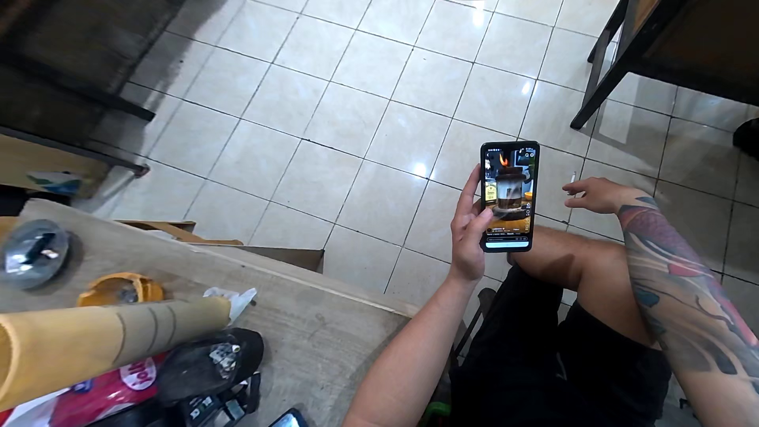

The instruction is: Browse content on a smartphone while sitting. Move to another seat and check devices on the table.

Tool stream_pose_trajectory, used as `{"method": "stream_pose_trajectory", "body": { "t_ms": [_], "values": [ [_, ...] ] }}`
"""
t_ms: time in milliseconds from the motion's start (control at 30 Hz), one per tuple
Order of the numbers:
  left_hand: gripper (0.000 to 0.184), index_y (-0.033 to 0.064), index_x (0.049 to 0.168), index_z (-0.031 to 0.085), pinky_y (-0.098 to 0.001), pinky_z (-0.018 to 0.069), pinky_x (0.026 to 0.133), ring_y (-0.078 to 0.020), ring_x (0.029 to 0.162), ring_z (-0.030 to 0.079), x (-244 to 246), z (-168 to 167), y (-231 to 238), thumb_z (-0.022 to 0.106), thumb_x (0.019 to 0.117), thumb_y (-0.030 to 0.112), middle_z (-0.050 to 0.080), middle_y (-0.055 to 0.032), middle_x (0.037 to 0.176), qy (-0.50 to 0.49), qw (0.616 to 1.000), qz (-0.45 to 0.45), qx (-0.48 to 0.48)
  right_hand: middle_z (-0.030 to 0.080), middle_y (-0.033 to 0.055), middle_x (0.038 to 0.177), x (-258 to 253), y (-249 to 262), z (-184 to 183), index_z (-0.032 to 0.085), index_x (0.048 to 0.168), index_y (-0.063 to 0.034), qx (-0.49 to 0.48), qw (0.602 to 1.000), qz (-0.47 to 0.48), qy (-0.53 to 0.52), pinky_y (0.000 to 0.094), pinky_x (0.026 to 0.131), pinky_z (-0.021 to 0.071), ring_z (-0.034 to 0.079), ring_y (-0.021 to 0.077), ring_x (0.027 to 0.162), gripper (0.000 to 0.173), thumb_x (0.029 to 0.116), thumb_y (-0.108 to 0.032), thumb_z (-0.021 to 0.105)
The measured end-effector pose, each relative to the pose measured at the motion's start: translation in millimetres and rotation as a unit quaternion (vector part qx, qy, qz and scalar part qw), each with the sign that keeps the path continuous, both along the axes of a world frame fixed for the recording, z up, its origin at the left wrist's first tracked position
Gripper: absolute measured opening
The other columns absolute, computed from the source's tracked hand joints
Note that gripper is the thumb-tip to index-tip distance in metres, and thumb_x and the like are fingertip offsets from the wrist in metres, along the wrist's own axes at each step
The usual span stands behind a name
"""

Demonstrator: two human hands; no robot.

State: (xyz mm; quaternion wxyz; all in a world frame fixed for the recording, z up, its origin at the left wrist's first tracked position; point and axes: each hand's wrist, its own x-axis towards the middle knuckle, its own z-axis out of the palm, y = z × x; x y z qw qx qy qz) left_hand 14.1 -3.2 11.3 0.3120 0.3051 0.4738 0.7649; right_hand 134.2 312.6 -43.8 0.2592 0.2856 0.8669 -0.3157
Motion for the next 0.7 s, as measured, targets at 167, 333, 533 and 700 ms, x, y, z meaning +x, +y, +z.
{"method": "stream_pose_trajectory", "body": {
  "t_ms": [167,333,533,700],
  "values": [
    [0.066,0.0249,0.164,0.019,-0.0432,0.0591,0.087,-0.0235,0.112,0.066,1.1,0.5,0.0,0.039,0.1014,0.029,0.054,-0.0145,0.144,-0.008,1.0,0.003,-0.003,0.061,0.0201,0.14,0.4,-0.2,-0.5,0.055,0.147,-0.0057,-0.001,1.0,-0.006,0.004,0.06,0.109,0.0444,0.059,0.0385,0.128,0.052,0.1014,-0.029,0.067],
    [0.066,0.0242,0.164,0.019,-0.0441,0.059,0.088,-0.0245,0.113,0.065,0.8,0.5,0.0,0.038,0.1013,0.029,0.054,-0.0151,0.144,-0.002,1.0,0.002,-0.004,0.061,0.0205,0.139,0.1,-1.7,2.8,0.055,0.146,-0.0053,-0.001,1.0,-0.007,0.005,0.0607,0.108,0.0442,0.06,0.0392,0.127,0.052,0.1016,-0.028,0.067],
    [0.066,0.0234,0.164,0.018,-0.0433,0.0587,0.089,-0.0241,0.114,0.065,0.7,0.8,-0.1,0.037,0.1013,0.028,0.053,-0.0151,0.145,0.006,1.0,0.002,0.0,0.061,0.0202,0.14,0.0,-2.1,3.6,0.054,0.147,-0.0051,-0.003,1.0,-0.012,0.0,0.0602,0.108,0.0444,0.06,0.0388,0.127,0.053,0.1015,-0.029,0.067],
    [0.066,0.0241,0.164,0.018,-0.0439,0.0588,0.089,-0.0245,0.115,0.065,0.7,0.0,0.0,0.038,0.1008,0.029,0.053,-0.0149,0.145,-0.003,1.0,0.001,-0.001,0.061,0.0197,0.14,0.1,-1.5,2.3,0.055,0.147,-0.0055,-0.002,1.0,-0.011,0.002,0.0602,0.108,0.0447,0.06,0.0388,0.127,0.053,0.1016,-0.03,0.066]
  ]
}}
